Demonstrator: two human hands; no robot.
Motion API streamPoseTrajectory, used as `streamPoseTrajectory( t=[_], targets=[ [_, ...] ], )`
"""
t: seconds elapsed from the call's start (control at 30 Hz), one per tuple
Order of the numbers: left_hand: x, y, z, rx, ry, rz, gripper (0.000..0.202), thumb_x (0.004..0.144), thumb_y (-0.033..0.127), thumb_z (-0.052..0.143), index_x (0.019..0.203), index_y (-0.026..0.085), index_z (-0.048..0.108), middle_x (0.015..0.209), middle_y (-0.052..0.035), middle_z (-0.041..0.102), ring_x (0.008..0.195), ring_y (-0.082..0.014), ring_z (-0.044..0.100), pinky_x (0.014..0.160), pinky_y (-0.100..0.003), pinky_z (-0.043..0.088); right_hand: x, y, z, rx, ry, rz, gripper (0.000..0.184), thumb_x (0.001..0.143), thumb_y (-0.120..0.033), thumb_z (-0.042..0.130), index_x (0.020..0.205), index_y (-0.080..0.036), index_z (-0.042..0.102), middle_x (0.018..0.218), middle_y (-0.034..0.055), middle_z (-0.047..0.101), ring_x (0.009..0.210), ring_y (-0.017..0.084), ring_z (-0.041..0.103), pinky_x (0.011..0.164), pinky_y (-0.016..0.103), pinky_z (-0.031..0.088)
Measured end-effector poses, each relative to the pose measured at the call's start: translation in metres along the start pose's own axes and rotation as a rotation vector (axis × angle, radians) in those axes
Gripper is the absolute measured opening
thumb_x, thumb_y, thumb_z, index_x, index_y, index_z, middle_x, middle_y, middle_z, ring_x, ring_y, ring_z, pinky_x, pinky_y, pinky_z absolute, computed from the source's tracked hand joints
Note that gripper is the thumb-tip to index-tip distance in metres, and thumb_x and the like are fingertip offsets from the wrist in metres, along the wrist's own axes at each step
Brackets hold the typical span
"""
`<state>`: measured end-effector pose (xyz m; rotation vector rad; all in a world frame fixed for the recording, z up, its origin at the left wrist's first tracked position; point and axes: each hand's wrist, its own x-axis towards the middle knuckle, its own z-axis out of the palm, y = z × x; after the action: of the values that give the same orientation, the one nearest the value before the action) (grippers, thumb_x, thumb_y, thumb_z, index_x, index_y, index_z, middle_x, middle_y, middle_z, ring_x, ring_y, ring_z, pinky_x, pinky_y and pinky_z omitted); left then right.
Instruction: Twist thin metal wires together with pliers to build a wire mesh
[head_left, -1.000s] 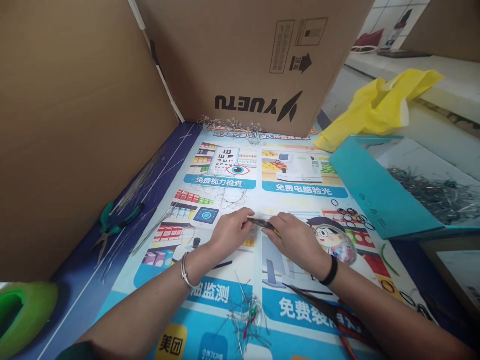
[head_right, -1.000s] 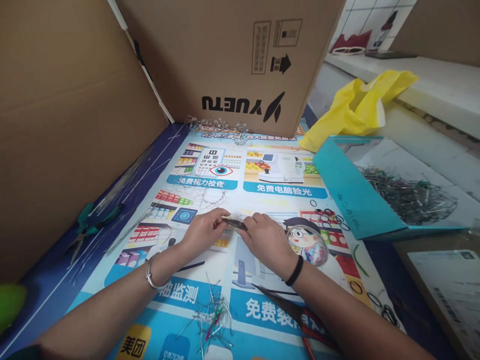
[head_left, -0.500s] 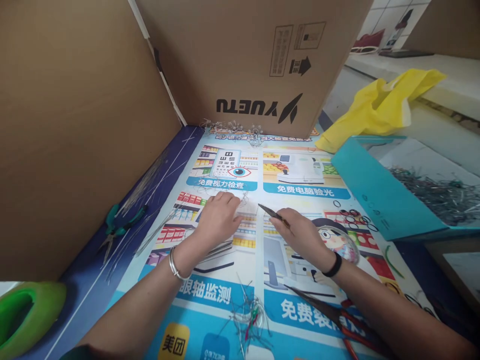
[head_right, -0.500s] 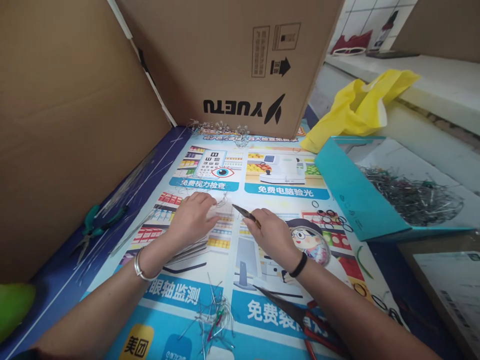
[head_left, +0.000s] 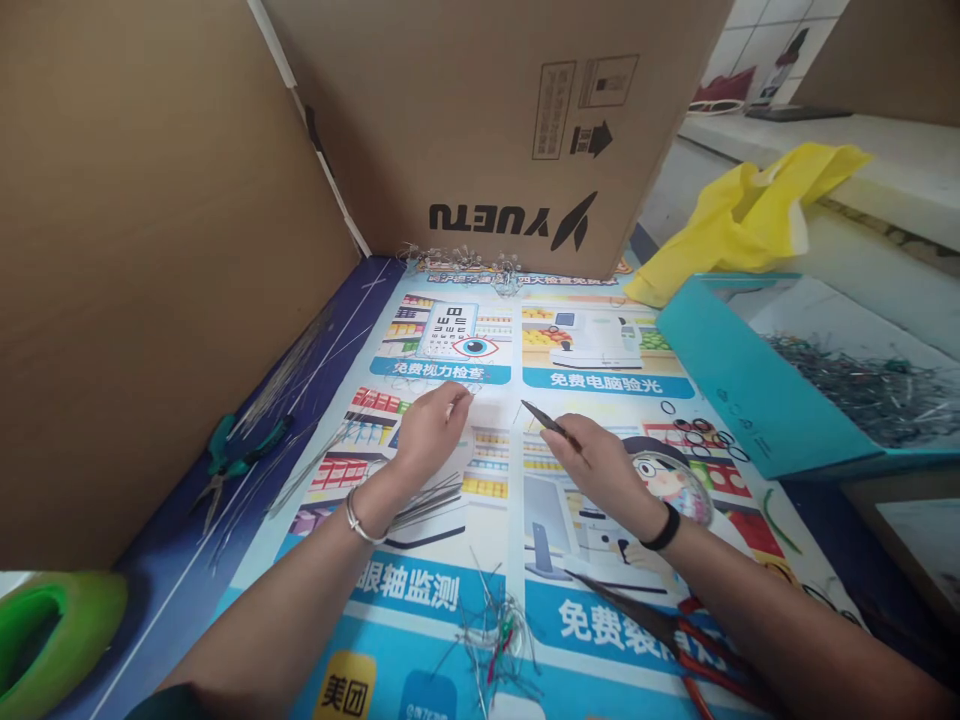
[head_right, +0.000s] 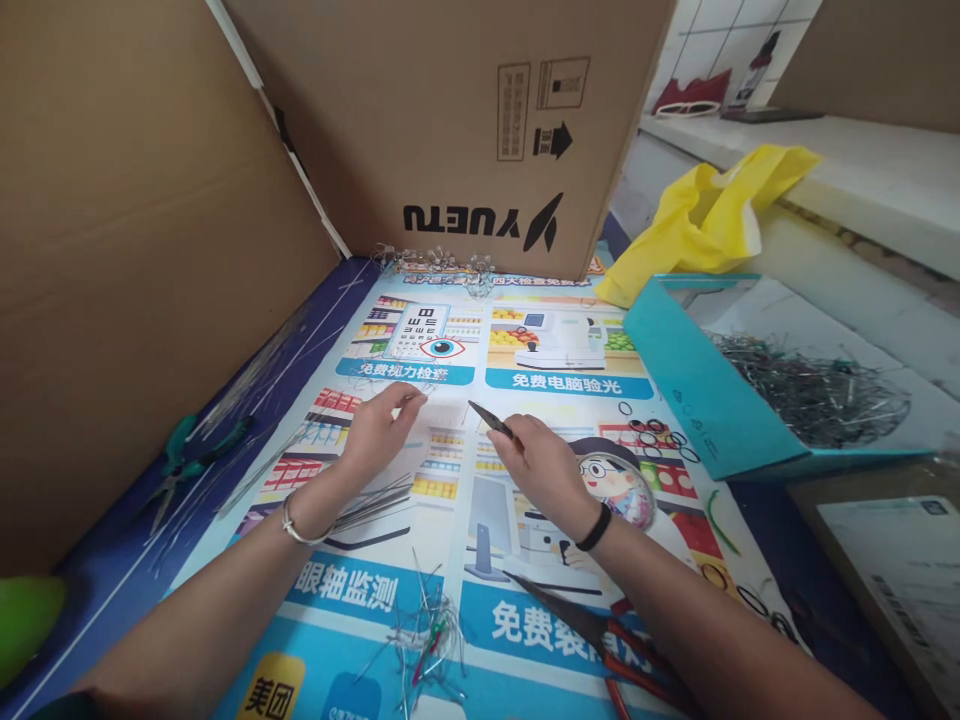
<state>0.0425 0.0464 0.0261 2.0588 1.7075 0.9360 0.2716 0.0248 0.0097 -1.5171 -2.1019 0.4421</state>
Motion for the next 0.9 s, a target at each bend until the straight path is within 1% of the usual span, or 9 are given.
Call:
streamPoseTrajectory(
  t=[0.07,0.1,0.2,0.3,0.4,0.5,0.6,0.8,0.9],
  targets=[
    [-0.001,0.005,-0.005,-0.338,0.017,-0.132,0.016,0.086,0.032,0.048,0.084,0.02,0.058,0.083,-0.0017,0.067,0.078,-0.0147,0.06,0.072,-0.026,0.041,0.0,-0.001,-0.003,0.046,0.023,0.015,0.033,0.089,-0.044,0.038,0.066,-0.021,0.043,0.064,-0.0011,0.049,0.06,0.013,0.047,0.053,0.024,0.033],
    [-0.001,0.007,-0.007,-0.507,-0.004,-0.186,0.017,0.086,0.033,0.049,0.082,0.019,0.057,0.083,-0.0019,0.067,0.078,-0.014,0.06,0.072,-0.025,0.042,0.0,-0.003,-0.005,0.067,0.033,0.024,0.033,0.089,-0.043,0.038,0.065,-0.021,0.042,0.063,-0.0016,0.048,0.059,0.013,0.046,0.053,0.024,0.033],
    [-0.003,0.013,-0.008,-0.938,-0.126,-0.332,0.019,0.083,0.036,0.055,0.079,0.017,0.056,0.083,-0.0033,0.067,0.078,-0.0134,0.061,0.069,-0.025,0.044,-0.002,-0.007,-0.012,0.124,0.07,0.033,0.032,0.089,-0.043,0.038,0.067,-0.021,0.042,0.063,-0.0016,0.046,0.06,0.013,0.047,0.055,0.024,0.034],
    [-0.006,0.014,-0.004,-1.243,-0.227,-0.465,0.018,0.079,0.033,0.063,0.078,0.016,0.055,0.083,-0.0032,0.066,0.076,-0.0128,0.062,0.065,-0.023,0.045,-0.003,-0.009,-0.017,0.115,0.125,-0.005,0.029,0.09,-0.043,0.039,0.071,-0.021,0.045,0.067,-0.0002,0.049,0.064,0.014,0.049,0.057,0.025,0.035],
    [-0.011,0.013,0.003,-1.421,-0.288,-0.556,0.016,0.078,0.029,0.065,0.079,0.017,0.055,0.081,-0.0019,0.065,0.073,-0.0113,0.061,0.06,-0.021,0.044,-0.002,-0.007,-0.018,0.05,0.184,-0.046,0.027,0.09,-0.041,0.04,0.072,-0.021,0.046,0.069,0.0006,0.051,0.066,0.014,0.048,0.059,0.025,0.035],
    [-0.016,0.012,0.008,-1.514,-0.328,-0.597,0.013,0.079,0.027,0.064,0.078,0.017,0.055,0.081,-0.0015,0.064,0.073,-0.0104,0.06,0.06,-0.02,0.045,0.0,-0.002,-0.016,0.014,0.201,-0.048,0.028,0.09,-0.04,0.04,0.07,-0.021,0.045,0.068,0.0002,0.05,0.065,0.014,0.046,0.06,0.025,0.034],
    [-0.018,0.011,0.011,-1.526,-0.324,-0.627,0.014,0.079,0.025,0.064,0.076,0.016,0.054,0.082,-0.0023,0.063,0.072,-0.0101,0.06,0.06,-0.02,0.046,0.0,0.003,-0.012,0.013,0.194,-0.054,0.027,0.09,-0.04,0.04,0.072,-0.02,0.047,0.07,0.0005,0.051,0.067,0.014,0.047,0.061,0.025,0.035],
    [-0.017,0.014,0.009,-1.413,-0.287,-0.642,0.019,0.076,0.025,0.068,0.076,0.014,0.053,0.079,-0.0043,0.062,0.07,-0.0122,0.062,0.063,-0.023,0.048,0.001,0.009,-0.005,0.016,0.162,-0.051,0.029,0.09,-0.043,0.04,0.072,-0.021,0.045,0.068,0.0004,0.049,0.065,0.014,0.047,0.058,0.026,0.034],
    [-0.017,0.015,0.007,-1.296,-0.27,-0.647,0.022,0.074,0.026,0.068,0.084,0.015,0.051,0.079,-0.0045,0.063,0.07,-0.0146,0.063,0.065,-0.026,0.049,0.002,0.009,-0.005,0.025,0.142,-0.042,0.029,0.09,-0.044,0.039,0.071,-0.021,0.044,0.068,0.0009,0.05,0.066,0.015,0.047,0.058,0.026,0.034]
  ],
)
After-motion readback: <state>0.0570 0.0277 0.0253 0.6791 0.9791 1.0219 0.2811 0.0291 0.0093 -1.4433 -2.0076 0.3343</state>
